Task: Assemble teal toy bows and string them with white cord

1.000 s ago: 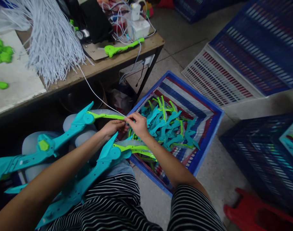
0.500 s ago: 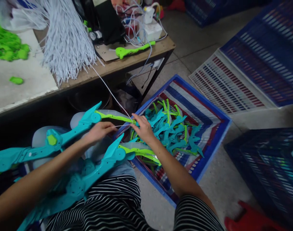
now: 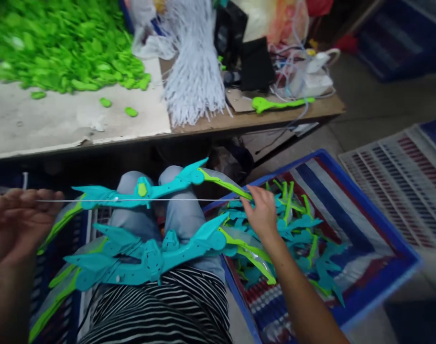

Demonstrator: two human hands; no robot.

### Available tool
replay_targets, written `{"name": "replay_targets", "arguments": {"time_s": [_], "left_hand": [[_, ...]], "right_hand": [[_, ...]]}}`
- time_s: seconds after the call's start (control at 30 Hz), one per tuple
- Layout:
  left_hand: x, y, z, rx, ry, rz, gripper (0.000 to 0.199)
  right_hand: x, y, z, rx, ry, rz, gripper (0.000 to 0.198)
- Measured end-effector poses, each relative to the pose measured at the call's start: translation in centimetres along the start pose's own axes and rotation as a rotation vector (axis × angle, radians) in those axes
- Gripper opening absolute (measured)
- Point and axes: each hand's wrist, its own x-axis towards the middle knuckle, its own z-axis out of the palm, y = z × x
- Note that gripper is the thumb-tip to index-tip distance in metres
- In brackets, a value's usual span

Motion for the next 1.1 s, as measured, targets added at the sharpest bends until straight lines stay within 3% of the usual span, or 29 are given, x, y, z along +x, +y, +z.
{"name": "replay_targets", "arguments": {"time_s": [0.07, 0.13, 0.27, 0.33, 0.4, 0.53, 0.63, 0.73, 0.93, 1.1], "left_hand": [[-0.8, -0.7, 0.8, -0.086, 0.092, 0.039, 0.015], [-1.1, -1.4, 1.4, -0.124, 0.129, 0.002, 0.023], [-1.4, -2.0, 1.9, -0.17, 0.071, -0.084, 0.031], [-1.6, -2.0, 1.7, -0.171, 0.022, -0.082, 0.032], [-1.9, -1.8, 1.2, -0.162, 0.015, -0.054, 0.032], [-2.3, -1.9, -1.2, -0.093, 0.131, 0.045, 0.027], [-2.2, -2.5, -3.3, 0.001, 0.273, 0.112, 0.025], [-1.5, -3.0, -5.1, 0.069, 0.401, 0.184, 0.021], [-0.6, -3.0, -7.9, 0.219, 0.558, 0.265, 0.019], [0.1, -2.7, -8.4, 0.311, 0.552, 0.267, 0.017]], "right_hand": [[2.5, -2.9, 0.4, 0.003, 0.06, -0.068, 0.033], [5.0, -7.8, 1.8, 0.092, 0.021, -0.213, 0.03], [7.6, -19.3, 6.9, 0.223, -0.337, -0.718, 0.039], [8.1, -23.4, 9.3, 0.166, -0.524, -0.862, 0.051], [8.8, -25.3, 10.7, 0.138, -0.683, -0.899, 0.055], [11.9, -24.0, 11.5, 0.4, -0.958, -0.809, 0.045], [14.5, -22.1, 11.8, 0.62, -1.145, -0.643, 0.045], [15.9, -21.4, 12.3, 0.684, -1.267, -0.478, 0.051], [16.6, -21.7, 12.7, 0.674, -1.35, -0.3, 0.059], [16.8, -21.6, 12.6, 0.628, -1.355, -0.28, 0.061]]}}
